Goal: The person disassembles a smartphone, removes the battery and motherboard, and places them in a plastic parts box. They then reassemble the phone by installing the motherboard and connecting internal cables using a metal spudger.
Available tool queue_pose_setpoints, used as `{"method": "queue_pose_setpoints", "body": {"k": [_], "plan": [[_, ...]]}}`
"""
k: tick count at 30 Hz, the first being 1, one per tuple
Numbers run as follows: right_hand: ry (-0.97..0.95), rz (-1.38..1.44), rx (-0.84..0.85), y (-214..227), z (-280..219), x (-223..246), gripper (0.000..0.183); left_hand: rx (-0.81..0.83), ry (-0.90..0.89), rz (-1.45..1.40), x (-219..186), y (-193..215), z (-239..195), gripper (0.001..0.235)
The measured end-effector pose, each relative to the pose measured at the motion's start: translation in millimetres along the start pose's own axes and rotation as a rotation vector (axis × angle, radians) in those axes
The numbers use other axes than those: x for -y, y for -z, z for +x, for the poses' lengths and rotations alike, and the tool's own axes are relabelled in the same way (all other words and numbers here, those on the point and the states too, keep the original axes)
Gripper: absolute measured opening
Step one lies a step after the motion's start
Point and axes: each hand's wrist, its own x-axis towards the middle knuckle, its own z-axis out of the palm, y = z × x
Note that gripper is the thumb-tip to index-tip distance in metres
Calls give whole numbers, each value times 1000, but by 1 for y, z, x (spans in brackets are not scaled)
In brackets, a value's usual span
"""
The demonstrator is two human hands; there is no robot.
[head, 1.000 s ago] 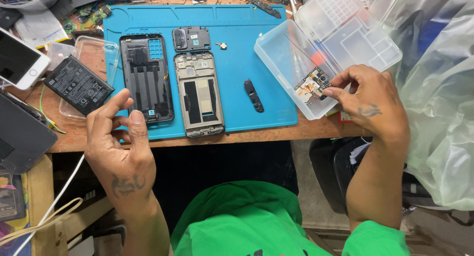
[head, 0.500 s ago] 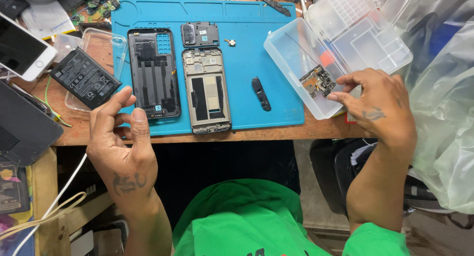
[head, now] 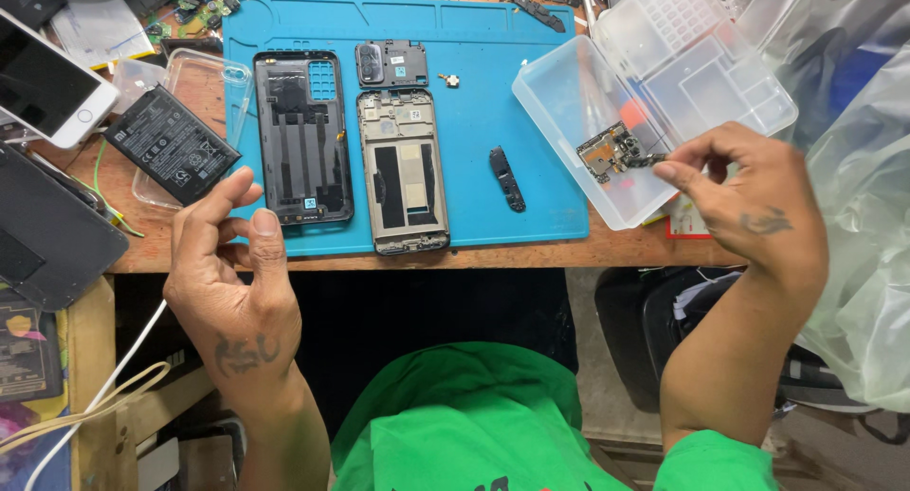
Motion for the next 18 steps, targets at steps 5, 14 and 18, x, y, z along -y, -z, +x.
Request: {"method": "queue_pose_setpoints", "body": {"k": [5,14,18], "plan": [[194,98,-163,-18,-19,39,14,11,-31,94,-6,-10,-3,29],[385,-93,-9,-91,-24,87,13,256,-188,77,-19,-42,-27,27],[396,-181,-30,-98,-26,84,13,337,-156,42,-20,-52,-34,26]]}}
